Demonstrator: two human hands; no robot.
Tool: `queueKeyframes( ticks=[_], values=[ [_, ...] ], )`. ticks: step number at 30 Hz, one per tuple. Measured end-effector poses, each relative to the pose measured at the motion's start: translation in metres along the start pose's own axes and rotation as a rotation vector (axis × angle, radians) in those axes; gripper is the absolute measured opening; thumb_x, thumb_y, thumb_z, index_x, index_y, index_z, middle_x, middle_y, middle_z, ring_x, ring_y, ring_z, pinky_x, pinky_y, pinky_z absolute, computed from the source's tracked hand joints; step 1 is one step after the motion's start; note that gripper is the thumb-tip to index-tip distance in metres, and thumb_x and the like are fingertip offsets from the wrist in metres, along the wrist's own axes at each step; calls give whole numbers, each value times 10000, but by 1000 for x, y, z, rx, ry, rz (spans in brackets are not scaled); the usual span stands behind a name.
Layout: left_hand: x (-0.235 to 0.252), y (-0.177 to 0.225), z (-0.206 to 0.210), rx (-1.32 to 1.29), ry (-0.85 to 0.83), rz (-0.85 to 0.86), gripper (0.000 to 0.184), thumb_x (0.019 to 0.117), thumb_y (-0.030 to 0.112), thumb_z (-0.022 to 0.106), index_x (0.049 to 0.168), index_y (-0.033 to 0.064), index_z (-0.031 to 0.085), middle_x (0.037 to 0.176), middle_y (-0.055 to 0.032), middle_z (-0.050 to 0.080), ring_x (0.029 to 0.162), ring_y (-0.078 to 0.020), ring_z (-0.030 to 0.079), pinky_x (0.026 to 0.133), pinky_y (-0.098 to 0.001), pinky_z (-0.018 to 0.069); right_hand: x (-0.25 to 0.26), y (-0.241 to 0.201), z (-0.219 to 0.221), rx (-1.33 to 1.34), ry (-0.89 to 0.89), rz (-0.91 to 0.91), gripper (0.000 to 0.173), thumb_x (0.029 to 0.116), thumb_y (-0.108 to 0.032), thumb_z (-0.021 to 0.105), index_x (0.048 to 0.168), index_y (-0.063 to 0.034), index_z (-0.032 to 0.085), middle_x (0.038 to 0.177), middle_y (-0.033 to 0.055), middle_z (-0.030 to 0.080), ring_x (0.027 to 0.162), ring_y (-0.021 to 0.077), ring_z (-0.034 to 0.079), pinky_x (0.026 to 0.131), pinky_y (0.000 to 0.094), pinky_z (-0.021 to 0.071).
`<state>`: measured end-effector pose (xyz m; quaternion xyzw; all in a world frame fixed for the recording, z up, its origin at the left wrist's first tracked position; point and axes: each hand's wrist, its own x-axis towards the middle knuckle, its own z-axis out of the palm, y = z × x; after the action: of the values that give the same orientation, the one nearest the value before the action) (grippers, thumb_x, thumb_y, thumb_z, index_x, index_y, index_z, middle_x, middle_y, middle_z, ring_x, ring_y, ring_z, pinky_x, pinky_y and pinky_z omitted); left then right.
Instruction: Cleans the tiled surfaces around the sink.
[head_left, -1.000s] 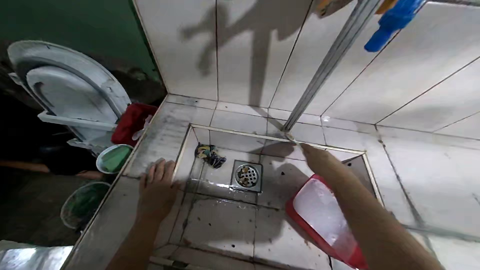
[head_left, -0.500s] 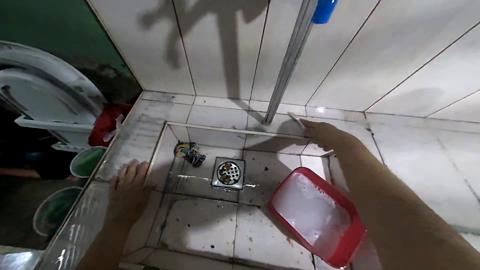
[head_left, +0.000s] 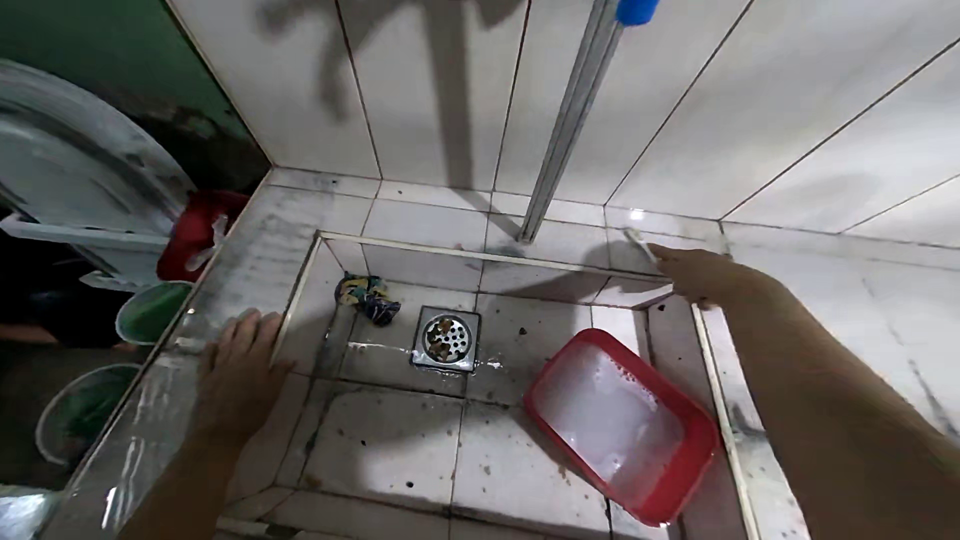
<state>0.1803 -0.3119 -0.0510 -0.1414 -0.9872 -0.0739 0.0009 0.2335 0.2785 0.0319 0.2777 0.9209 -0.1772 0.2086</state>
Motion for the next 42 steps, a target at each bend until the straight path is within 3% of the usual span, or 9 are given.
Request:
queueKeyframes(
  ticks=[9,13,17,21,27,35,38,40,42],
  values=[
    [-2,2,-1,-16,-17,-6,614,1011,224,644,1561,80,410,1618,-238,348,1513,-462,282,1160,-709,244,3,-52,3,27,-14,-41,489,1143,-209,340,1631,-206,308,1086,269,598,761,333,535,682,511,452],
    [-3,1,-2,-14,-12,-19,625,1011,232,652,1569,98,405,1629,-222,340,1517,-456,277,1172,-697,227,15,5,-3,-106,35,56,510,1125,-121,379,1625,-99,283,1257,377,593,1012,539,628,852,676,483],
    [0,5,-4,-15,-17,-20,619,1002,236,670,1549,73,429,1608,-244,362,1496,-468,313,1158,-704,256,-5,-18,13,24,38,76,496,1140,-187,336,1630,-137,284,1068,278,594,790,374,573,705,536,482],
    [-2,0,1,-29,31,23,596,1015,225,643,1549,66,432,1603,-259,366,1489,-485,318,1152,-715,256,-46,-36,47,72,30,-151,479,1144,-169,312,1619,-103,324,1337,354,592,1170,539,608,996,677,442],
    [-4,-3,2,-8,42,42,596,1020,247,635,1546,57,429,1595,-270,369,1485,-497,318,1144,-716,270,-55,42,43,148,113,111,497,1150,-227,308,1638,-139,285,1220,385,594,967,548,608,814,694,462],
    [-6,-1,-2,-26,54,29,582,1030,261,611,1546,61,432,1599,-270,364,1494,-481,314,1157,-711,252,-46,-37,52,45,49,-150,485,1141,-165,310,1621,-96,316,1414,329,560,1264,530,568,1050,675,417],
    [-5,0,0,-13,35,8,581,1038,279,602,1556,83,425,1618,-238,354,1509,-452,304,1179,-691,237,-39,21,35,61,108,-11,468,1136,-147,338,1595,-58,350,1258,390,592,1031,562,622,870,705,471],
    [-4,-1,2,-27,29,7,574,1046,287,581,1559,85,422,1631,-231,335,1517,-449,287,1186,-687,218,-35,48,26,152,157,161,463,1131,-166,340,1590,-112,365,1139,348,596,855,462,584,733,627,461],
    [-4,-1,4,-22,18,-1,581,1050,298,568,1573,105,403,1644,-214,322,1529,-428,275,1193,-675,215,-28,40,20,126,148,173,442,1133,-178,348,1562,-79,388,1115,327,593,852,437,589,741,605,476]
  ],
)
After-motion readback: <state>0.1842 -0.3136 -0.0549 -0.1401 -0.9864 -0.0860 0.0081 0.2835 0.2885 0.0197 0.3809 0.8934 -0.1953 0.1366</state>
